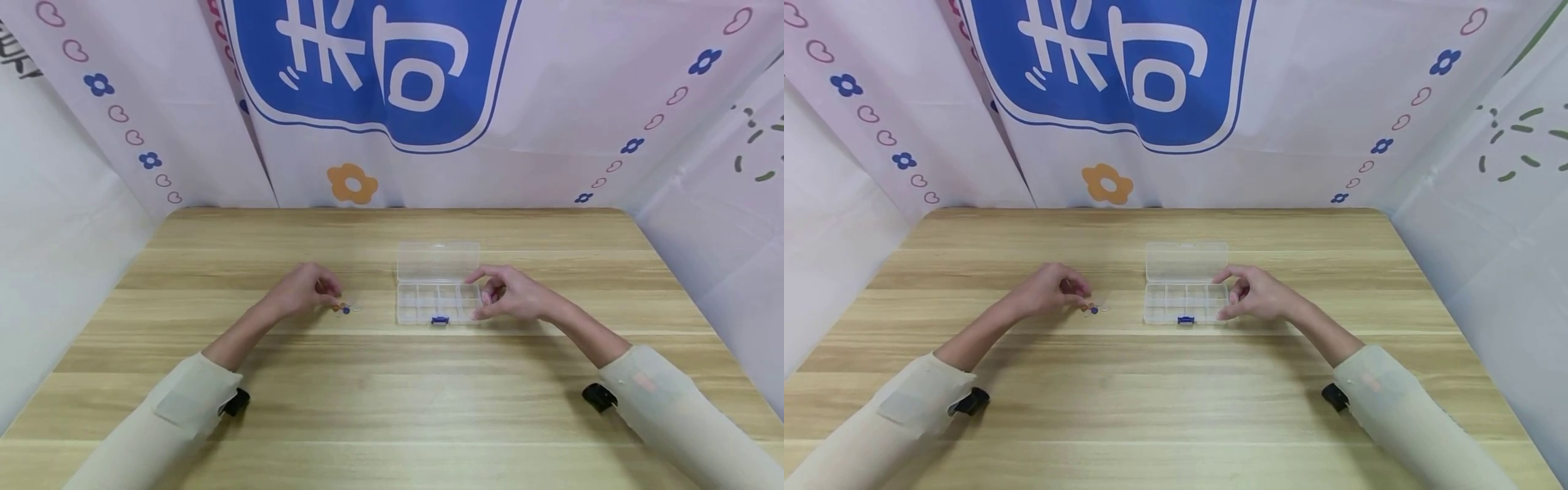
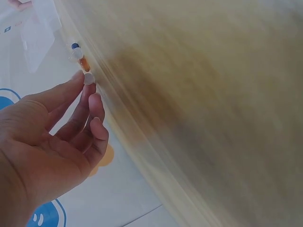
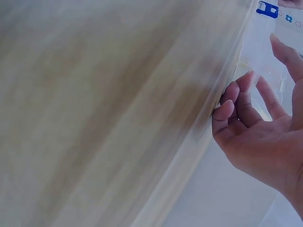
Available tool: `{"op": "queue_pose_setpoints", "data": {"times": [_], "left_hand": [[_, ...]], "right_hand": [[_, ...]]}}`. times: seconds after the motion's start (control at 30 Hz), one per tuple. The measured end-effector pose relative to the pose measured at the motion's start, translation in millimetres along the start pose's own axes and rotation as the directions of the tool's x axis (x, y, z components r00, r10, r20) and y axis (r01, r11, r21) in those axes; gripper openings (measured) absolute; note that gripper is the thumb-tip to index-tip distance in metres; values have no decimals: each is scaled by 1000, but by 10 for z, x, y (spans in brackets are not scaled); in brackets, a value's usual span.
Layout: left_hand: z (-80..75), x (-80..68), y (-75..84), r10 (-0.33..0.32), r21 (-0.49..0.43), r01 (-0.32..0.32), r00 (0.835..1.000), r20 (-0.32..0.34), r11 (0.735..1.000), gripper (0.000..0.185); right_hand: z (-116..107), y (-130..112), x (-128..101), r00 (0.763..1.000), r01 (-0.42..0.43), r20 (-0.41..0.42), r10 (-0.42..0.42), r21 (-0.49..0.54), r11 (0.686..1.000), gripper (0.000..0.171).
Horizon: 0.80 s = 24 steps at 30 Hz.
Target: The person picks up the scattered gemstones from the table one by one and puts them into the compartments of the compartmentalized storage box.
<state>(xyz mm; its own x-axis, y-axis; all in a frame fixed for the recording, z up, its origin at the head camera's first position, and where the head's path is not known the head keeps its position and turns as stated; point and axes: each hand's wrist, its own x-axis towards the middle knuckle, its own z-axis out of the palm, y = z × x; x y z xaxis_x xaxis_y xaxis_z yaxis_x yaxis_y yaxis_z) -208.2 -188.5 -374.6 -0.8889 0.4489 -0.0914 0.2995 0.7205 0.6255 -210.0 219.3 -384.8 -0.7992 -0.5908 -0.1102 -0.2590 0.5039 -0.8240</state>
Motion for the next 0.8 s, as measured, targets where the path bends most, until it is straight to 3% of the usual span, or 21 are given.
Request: {"op": "queue_pose_setpoints", "data": {"times": [0.8], "left_hand": [[-18,24,110,23,-16,-24,999,-24,1000,7]], "right_hand": [[0,-19,-7,1000,-17,5,17,-4,1000,59]]}}
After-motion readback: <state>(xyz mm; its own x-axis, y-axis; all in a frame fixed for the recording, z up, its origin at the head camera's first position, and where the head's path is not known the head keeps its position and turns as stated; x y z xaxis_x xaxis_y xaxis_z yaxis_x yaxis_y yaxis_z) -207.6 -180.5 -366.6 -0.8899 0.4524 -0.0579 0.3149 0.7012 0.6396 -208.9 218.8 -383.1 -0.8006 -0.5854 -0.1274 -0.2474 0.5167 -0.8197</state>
